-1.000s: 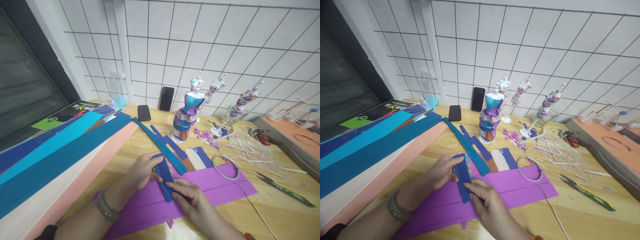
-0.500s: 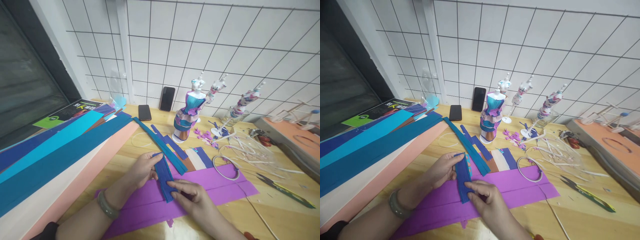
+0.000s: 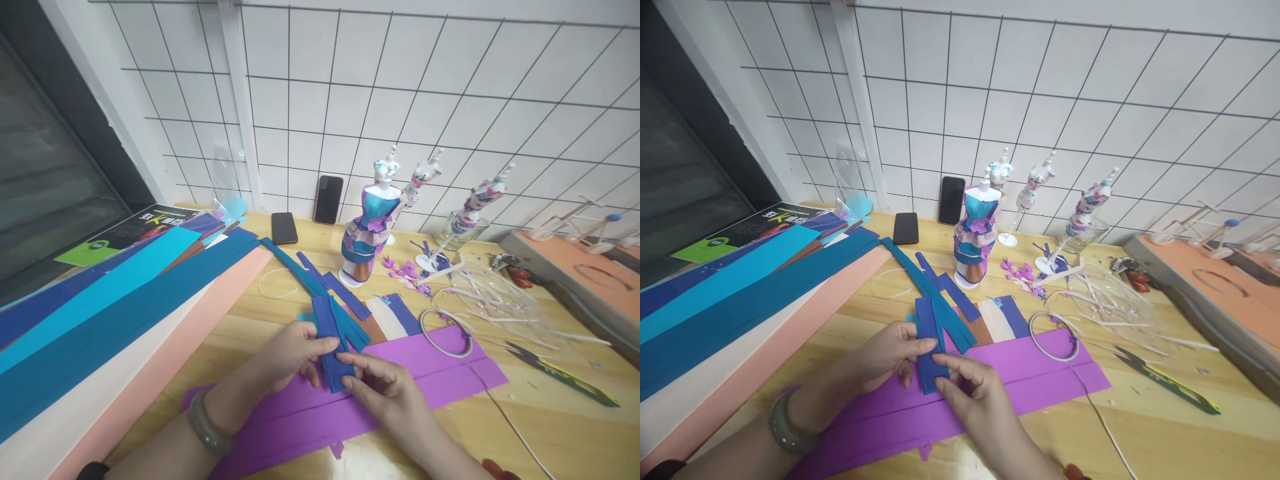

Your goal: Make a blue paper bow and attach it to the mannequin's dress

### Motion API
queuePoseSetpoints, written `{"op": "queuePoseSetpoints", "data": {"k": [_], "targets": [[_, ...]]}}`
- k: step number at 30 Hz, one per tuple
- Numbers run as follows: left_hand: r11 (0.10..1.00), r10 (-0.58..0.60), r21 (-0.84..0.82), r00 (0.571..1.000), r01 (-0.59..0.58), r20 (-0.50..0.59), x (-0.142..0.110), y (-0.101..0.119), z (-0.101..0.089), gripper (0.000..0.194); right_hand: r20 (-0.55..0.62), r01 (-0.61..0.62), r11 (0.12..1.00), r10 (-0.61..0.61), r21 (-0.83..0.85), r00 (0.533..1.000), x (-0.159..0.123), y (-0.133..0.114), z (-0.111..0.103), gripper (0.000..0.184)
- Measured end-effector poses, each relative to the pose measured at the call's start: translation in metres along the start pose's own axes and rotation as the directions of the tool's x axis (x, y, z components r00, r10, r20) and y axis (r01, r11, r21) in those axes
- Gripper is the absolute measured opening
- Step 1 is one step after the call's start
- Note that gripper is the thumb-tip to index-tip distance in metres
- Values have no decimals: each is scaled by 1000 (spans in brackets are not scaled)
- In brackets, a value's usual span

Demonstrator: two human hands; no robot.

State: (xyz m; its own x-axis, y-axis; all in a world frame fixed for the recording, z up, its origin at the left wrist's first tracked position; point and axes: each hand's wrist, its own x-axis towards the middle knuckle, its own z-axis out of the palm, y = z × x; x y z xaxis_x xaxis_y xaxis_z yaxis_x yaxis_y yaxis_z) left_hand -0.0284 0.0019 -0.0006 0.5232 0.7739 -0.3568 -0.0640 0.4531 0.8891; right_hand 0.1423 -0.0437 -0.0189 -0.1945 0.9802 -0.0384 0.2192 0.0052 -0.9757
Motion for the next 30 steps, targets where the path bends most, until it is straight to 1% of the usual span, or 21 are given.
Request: {"op": "queuePoseSetpoints", "data": {"k": [6, 13, 16, 18, 21, 23, 26, 30], "targets": [[1000, 18, -17, 999, -18, -27, 1, -2, 0, 24, -2, -27, 1000, 27, 10, 1000, 0, 0, 0, 26], [999, 24, 47, 996, -20, -88, 1, -1, 1, 27, 12, -44, 998, 43, 35, 999, 0, -2, -1, 28], [997, 44, 64, 995, -38, -88, 1, -1, 1, 26, 11, -38, 999, 38, 35, 999, 0, -1, -1, 27], [994, 83, 74, 993, -76, -84, 0, 0, 0, 22, 20, -34, 999, 34, 41, 999, 0, -1, 0, 25], [990, 130, 66, 990, -126, -46, 0, 0, -2, 16, 51, -38, 997, 35, 63, 998, 0, -3, 1, 24], [989, 140, 60, 990, -138, -21, -1, -1, -3, 16, 68, -36, 997, 31, 72, 997, 0, -3, 2, 24], [990, 128, 56, 991, -126, -35, -1, 0, -3, 17, 94, -21, 998, 16, 57, 995, -1, -2, 3, 24], [995, 96, 12, 992, -95, -80, 1, 0, -2, 15, 100, 6, 1000, -5, -12, 995, -1, -2, 2, 22]]}}
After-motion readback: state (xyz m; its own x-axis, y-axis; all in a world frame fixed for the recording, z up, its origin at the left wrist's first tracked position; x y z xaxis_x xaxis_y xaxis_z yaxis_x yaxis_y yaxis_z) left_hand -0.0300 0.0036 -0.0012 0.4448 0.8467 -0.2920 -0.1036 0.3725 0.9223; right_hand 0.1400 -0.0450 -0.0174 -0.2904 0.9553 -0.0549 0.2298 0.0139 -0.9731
